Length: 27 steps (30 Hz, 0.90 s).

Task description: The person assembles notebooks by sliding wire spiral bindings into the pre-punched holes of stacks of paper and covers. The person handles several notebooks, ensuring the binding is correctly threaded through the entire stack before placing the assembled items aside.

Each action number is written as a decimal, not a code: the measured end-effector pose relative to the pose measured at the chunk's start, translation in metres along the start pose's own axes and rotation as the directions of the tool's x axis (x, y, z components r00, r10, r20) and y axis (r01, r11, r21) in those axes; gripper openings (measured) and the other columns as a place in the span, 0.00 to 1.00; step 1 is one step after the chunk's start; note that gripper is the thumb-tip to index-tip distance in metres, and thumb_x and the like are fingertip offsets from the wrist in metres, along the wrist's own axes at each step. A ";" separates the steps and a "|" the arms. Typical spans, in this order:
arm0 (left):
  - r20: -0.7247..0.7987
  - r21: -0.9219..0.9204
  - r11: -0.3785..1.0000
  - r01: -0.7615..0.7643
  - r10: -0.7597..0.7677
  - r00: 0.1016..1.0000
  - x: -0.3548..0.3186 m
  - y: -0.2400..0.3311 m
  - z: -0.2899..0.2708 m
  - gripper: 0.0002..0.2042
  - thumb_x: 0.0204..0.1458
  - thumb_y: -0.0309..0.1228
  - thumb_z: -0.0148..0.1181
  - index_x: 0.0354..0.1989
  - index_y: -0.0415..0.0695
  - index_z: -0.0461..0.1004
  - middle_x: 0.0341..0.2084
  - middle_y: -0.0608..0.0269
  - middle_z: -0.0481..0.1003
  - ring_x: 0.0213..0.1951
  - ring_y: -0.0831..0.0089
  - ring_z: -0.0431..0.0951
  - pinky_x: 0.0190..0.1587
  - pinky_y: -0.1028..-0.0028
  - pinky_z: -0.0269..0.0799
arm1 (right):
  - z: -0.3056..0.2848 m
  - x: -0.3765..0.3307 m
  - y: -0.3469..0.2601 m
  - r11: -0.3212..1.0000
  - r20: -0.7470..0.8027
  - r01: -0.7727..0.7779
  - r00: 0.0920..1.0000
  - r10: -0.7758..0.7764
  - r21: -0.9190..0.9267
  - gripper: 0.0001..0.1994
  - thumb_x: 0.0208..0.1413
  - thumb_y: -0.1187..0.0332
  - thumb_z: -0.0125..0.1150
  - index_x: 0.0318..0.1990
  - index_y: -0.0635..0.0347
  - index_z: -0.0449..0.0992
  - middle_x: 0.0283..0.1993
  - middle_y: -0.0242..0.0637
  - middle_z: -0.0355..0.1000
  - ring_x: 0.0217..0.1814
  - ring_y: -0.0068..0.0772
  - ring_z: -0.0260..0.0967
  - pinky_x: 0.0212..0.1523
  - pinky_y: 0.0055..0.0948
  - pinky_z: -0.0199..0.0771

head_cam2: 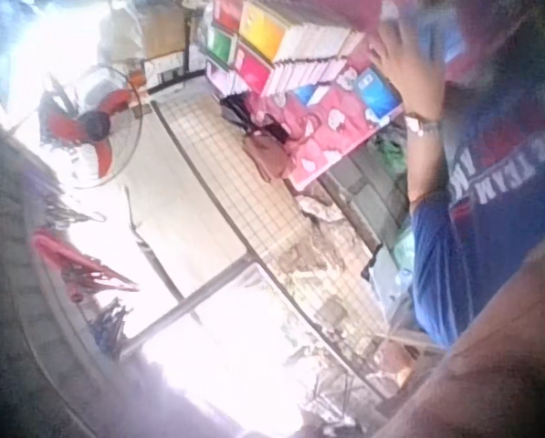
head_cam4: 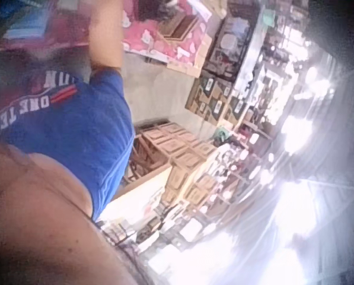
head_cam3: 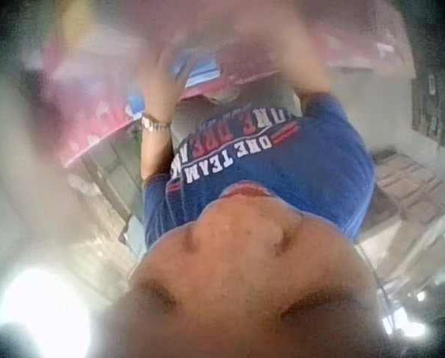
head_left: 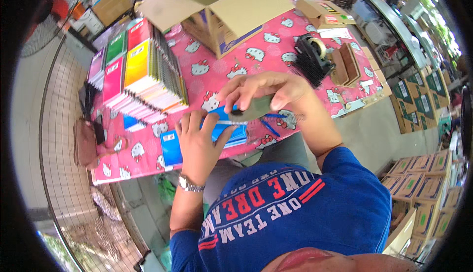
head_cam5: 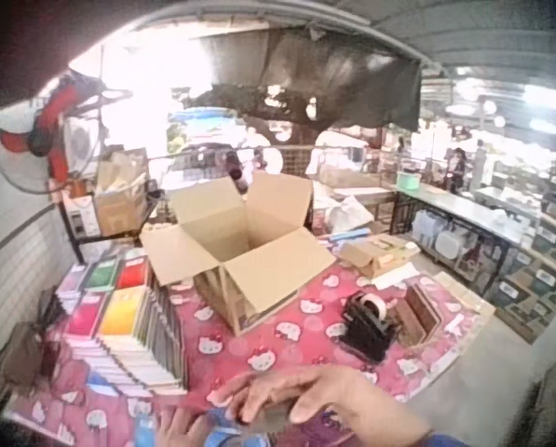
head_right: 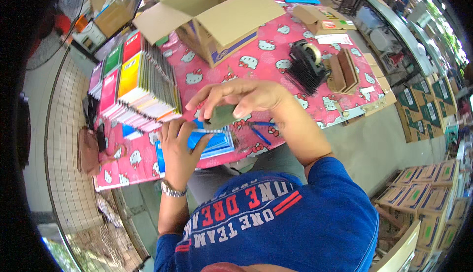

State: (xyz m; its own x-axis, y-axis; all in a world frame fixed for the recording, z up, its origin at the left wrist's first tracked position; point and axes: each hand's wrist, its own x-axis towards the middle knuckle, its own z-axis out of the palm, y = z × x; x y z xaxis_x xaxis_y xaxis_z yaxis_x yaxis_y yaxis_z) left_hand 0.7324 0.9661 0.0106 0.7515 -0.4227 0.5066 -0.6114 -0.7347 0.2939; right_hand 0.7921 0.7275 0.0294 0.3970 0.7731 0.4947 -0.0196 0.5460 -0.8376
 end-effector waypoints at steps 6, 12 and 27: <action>0.012 -0.062 0.998 0.008 -0.007 1.000 0.001 0.001 -0.004 0.17 0.41 0.38 0.72 0.36 0.43 0.75 0.36 0.59 0.71 0.42 0.57 0.69 0.45 0.59 0.64 | -0.008 0.001 -0.002 0.842 -0.073 -0.244 0.968 0.239 -0.481 0.22 0.53 0.61 0.64 0.53 0.63 0.74 0.66 0.48 0.59 0.65 0.43 0.60 0.62 0.41 0.60; -0.005 -0.057 0.998 -0.010 0.010 1.000 0.000 0.001 -0.005 0.18 0.40 0.40 0.72 0.35 0.44 0.74 0.34 0.61 0.70 0.42 0.59 0.69 0.45 0.60 0.63 | -0.004 0.006 0.008 0.991 -0.041 -0.049 0.998 0.044 -0.121 0.22 0.53 0.58 0.64 0.51 0.62 0.76 0.63 0.51 0.62 0.63 0.43 0.62 0.62 0.41 0.59; -0.024 -0.143 0.989 0.025 -0.028 0.999 -0.001 -0.004 -0.003 0.20 0.39 0.38 0.73 0.36 0.42 0.72 0.34 0.59 0.71 0.41 0.57 0.70 0.44 0.61 0.65 | -0.003 0.018 0.007 0.998 0.033 -0.003 0.999 0.005 -0.065 0.21 0.50 0.60 0.67 0.49 0.62 0.77 0.61 0.51 0.64 0.62 0.43 0.64 0.60 0.39 0.62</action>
State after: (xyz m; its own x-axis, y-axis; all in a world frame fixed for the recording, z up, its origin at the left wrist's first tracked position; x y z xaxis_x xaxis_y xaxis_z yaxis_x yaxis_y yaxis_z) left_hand 0.7330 0.9708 0.0111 0.7624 -0.3891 0.5170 -0.6218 -0.6615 0.4191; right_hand 0.8021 0.7443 0.0322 0.3666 0.7859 0.4979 0.0393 0.5216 -0.8523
